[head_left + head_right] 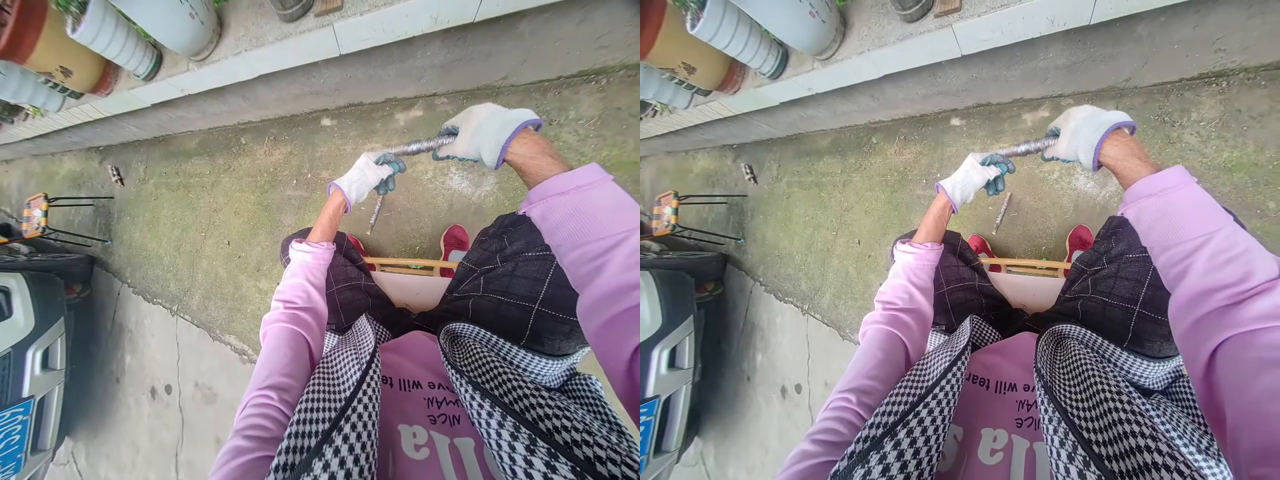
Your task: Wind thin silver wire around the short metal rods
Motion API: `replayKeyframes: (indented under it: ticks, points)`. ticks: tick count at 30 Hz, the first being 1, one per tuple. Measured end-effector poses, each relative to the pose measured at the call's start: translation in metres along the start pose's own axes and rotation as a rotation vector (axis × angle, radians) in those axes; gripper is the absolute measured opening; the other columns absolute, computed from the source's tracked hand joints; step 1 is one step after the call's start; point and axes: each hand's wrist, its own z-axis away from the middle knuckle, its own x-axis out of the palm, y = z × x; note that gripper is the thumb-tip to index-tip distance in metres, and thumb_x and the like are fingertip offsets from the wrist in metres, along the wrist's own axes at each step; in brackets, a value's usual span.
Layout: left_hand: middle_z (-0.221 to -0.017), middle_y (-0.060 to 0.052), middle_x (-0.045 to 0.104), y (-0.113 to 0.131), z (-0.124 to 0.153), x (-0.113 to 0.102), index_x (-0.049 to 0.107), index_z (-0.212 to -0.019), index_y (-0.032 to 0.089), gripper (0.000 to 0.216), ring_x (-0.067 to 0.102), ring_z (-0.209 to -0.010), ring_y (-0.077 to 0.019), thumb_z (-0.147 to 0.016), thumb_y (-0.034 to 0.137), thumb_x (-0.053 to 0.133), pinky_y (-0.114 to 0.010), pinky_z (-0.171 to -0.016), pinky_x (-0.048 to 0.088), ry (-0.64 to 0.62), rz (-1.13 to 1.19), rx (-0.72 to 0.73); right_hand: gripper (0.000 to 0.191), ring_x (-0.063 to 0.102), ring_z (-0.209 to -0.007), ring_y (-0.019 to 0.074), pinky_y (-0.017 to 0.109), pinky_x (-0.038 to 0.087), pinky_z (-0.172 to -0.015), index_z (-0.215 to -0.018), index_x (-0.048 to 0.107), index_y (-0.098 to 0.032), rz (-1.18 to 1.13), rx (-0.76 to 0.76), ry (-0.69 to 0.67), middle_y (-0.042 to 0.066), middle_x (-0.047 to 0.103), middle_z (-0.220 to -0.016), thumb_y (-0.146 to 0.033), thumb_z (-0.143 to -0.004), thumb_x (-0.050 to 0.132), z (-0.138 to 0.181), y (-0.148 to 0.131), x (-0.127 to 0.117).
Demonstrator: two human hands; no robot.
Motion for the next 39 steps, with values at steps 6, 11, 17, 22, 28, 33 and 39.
replayKeyframes:
  ticks: [6,11,17,22,28,33,39]
  points:
    - [-0.08,-0.006,0.083,0.008,0.002,0.0,0.086,-0.096,0.019,0.026,0.074,-0.067,-0.0151,-0.119,0.018,0.074,-0.032,-0.08,0.066,0.018,0.194,0.034,0.022,0.055,-0.068,0.0132,0.028,0.05,-0.06,-0.096,0.078,-0.021,-0.957,-0.077,0.196,0.0,0.069,-0.081,-0.016,-0.104,0.098,0.017,-0.005,-0.001]
    - [-0.091,-0.013,0.092,-0.005,-0.008,-0.007,0.092,-0.09,0.024,0.013,0.086,-0.091,-0.0283,-0.098,0.033,0.097,-0.044,-0.091,0.07,0.033,0.073,0.094,0.01,0.057,-0.058,0.0117,0.026,0.045,-0.052,-0.104,0.086,-0.018,-1.115,-0.304,-0.081,-0.002,0.07,-0.075,-0.018,-0.105,0.095,0.022,0.016,0.001]
    - [-0.083,-0.007,0.087,-0.009,-0.007,-0.014,0.088,-0.082,0.028,0.022,0.078,-0.094,-0.0259,-0.103,0.021,0.085,-0.049,-0.093,0.063,0.055,-0.089,0.075,0.022,0.054,-0.057,0.0088,0.024,0.043,-0.06,-0.091,0.086,-0.017,-0.462,-0.243,-0.427,-0.006,0.065,-0.068,-0.02,-0.11,0.098,0.014,0.021,0.018]
    - [-0.071,-0.01,0.078,-0.004,0.004,-0.001,0.085,-0.074,0.024,0.02,0.081,-0.088,-0.0301,-0.093,0.017,0.083,-0.048,-0.087,0.063,0.062,-0.176,-0.027,0.024,0.078,-0.084,0.0209,0.038,0.051,-0.081,-0.101,0.089,-0.011,0.029,0.013,-0.242,0.01,0.087,-0.091,-0.03,-0.115,0.095,-0.003,0.01,0.025]
    - [-0.088,-0.018,0.092,0.001,0.003,0.001,0.101,-0.116,0.022,0.034,0.09,-0.097,-0.0357,-0.088,0.028,0.083,-0.045,-0.088,0.072,0.061,-0.118,-0.04,0.032,0.084,-0.117,0.0317,0.049,0.06,-0.105,-0.103,0.083,-0.017,0.032,0.027,0.071,0.02,0.092,-0.12,-0.044,-0.115,0.096,-0.008,0.009,0.005]
    - [-0.114,-0.022,0.099,0.003,0.004,-0.006,0.102,-0.128,0.022,0.042,0.094,-0.11,-0.0385,-0.092,0.031,0.082,-0.05,-0.1,0.077,0.058,-0.083,0.003,0.028,0.069,-0.077,0.0185,0.034,0.057,-0.075,-0.097,0.079,-0.021,-0.478,0.029,0.196,0.004,0.074,-0.081,-0.029,-0.111,0.101,0.007,0.002,-0.003]
    - [-0.119,-0.02,0.099,-0.003,-0.005,-0.011,0.102,-0.118,0.023,0.03,0.095,-0.123,-0.0419,-0.094,0.031,0.086,-0.054,-0.103,0.078,0.071,-0.131,0.034,0.013,0.055,-0.059,0.01,0.026,0.046,-0.053,-0.103,0.084,-0.017,-1.112,-0.213,0.079,-0.002,0.068,-0.077,-0.01,-0.108,0.094,0.019,0.009,-0.001]
